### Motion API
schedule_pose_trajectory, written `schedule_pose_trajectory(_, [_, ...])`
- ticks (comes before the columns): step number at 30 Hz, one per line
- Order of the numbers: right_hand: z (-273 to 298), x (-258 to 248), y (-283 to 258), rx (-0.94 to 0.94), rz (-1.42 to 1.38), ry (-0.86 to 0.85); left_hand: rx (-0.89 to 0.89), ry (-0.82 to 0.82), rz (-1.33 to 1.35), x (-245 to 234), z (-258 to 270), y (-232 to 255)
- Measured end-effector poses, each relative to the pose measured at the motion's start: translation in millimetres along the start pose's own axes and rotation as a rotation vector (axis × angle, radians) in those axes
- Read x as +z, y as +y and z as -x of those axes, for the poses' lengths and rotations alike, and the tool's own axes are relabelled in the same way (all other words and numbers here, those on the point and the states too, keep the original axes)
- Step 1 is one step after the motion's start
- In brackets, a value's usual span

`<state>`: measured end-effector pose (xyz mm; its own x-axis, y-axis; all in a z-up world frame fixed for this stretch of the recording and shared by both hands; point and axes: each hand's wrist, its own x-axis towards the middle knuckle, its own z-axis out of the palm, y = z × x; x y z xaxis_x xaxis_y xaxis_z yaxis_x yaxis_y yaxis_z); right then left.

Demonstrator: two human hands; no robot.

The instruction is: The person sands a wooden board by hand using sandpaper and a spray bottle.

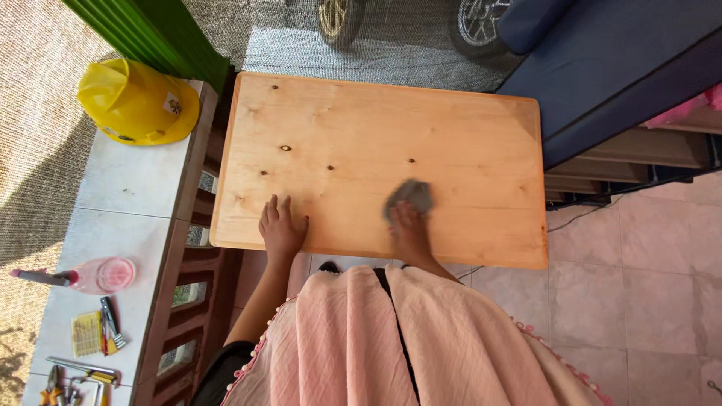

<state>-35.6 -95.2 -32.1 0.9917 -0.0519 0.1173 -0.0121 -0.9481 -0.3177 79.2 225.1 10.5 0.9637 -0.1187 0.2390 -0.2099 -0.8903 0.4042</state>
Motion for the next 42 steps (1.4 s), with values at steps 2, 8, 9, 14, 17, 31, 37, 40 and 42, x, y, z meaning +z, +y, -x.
schedule_pose_trajectory(2, [-2.9, 4.5, -46.7, -0.133, -0.050, -0.095, 0.030, 0.013, -0.019, -3.5, -18.6, -21.5])
schedule_pose_trajectory(8, [3.4, 17.1, -23.1, -0.141, -0.018, -0.045, 0.105, -0.013, -0.104, -17.0, -51.5, -56.7])
schedule_pose_trajectory(9, [6.3, 14.1, -5.8, -0.065, -0.008, -0.007, 0.114, -0.013, -0.102, -21.8, -51.3, -60.3])
schedule_pose_trajectory(14, [20.9, -25.4, 56.6, 0.546, 0.175, 0.057, 0.096, -0.032, -0.100, -31.7, -53.0, -57.0])
schedule_pose_trajectory(17, [1.5, -19.1, 62.0, 0.631, 0.165, 0.183, 0.077, -0.053, -0.109, -34.9, -55.0, -54.5])
schedule_pose_trajectory(31, [-143.6, 11.8, -50.8, -0.236, -0.145, -0.010, 0.073, 0.002, -0.021, -41.3, -60.4, -54.4])
schedule_pose_trajectory(37, [-182.9, 0.7, 95.1, 0.594, 0.134, 0.095, 0.022, -0.022, -0.043, -44.6, -70.0, -51.7])
schedule_pose_trajectory(40, [-226.8, 15.3, 107.9, 0.781, 0.147, 0.105, -0.001, -0.034, -0.037, -46.3, -75.4, -49.5])
schedule_pose_trajectory(42, [-263.5, 42.1, 84.4, 0.547, 0.222, 0.198, -0.016, -0.039, -0.034, -46.1, -74.9, -50.6])
